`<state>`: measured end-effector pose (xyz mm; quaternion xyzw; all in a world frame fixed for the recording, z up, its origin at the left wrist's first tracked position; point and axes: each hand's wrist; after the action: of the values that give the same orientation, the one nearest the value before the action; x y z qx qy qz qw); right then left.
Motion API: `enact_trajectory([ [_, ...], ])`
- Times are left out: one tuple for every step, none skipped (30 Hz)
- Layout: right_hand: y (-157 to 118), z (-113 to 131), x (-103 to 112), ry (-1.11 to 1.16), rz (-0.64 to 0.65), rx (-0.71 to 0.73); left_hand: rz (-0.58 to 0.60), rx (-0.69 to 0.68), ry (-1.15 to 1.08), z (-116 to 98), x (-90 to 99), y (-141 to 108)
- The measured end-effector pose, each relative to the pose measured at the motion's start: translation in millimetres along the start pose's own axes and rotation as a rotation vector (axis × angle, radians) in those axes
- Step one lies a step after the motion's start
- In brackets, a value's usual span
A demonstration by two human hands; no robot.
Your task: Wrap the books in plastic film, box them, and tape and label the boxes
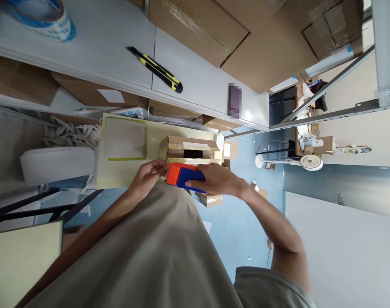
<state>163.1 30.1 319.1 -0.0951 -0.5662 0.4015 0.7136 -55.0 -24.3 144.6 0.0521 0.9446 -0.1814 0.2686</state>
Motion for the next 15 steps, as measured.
enact_trajectory([
  [-3,1,13,0.004,0.053,-0.021,-0.028,-0.003,-0.004,2,3.1,1],
  [-7,2,27,-0.003,0.099,-0.050,-0.080,-0.012,-0.010,4,8.4,4],
  [-12,3,41,-0.016,0.137,-0.088,-0.146,-0.025,-0.022,7,15.6,8],
  [-16,4,56,-0.034,0.169,-0.129,-0.220,-0.037,-0.038,10,24.0,13],
  [-20,7,69,-0.048,0.196,-0.170,-0.283,-0.041,-0.068,15,32.7,19],
  [-23,10,81,-0.062,0.220,-0.208,-0.305,-0.033,-0.101,21,40.7,26],
  [-24,14,90,-0.077,0.244,-0.243,-0.302,-0.014,-0.131,29,47.2,32],
  [-23,19,97,-0.093,0.263,-0.276,-0.295,0.015,-0.162,37,51.8,38],
  [-20,24,101,-0.112,0.278,-0.307,-0.288,0.043,-0.196,46,54.5,42],
  [-16,31,103,-0.133,0.290,-0.337,-0.289,0.070,-0.232,55,55.6,47],
  [-10,37,103,-0.154,0.297,-0.365,-0.296,0.092,-0.270,63,55.7,50],
  [-5,44,102,-0.177,0.299,-0.390,-0.305,0.107,-0.306,70,55.4,54],
  [1,50,100,-0.202,0.297,-0.406,-0.313,0.117,-0.337,76,55.0,57],
  [7,56,98,-0.229,0.290,-0.413,-0.319,0.125,-0.358,82,54.7,60],
  [12,61,96,-0.256,0.284,-0.415,-0.322,0.133,-0.371,86,54.7,63],
])
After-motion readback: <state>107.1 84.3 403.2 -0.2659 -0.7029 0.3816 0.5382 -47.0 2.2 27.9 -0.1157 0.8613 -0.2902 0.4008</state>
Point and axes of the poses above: each hand's wrist, its own y-axis towards the middle knuckle, its own x-axis out of the back of the hand, z = x × y, and after that the axes turned 6 degrees about -y, right-handed
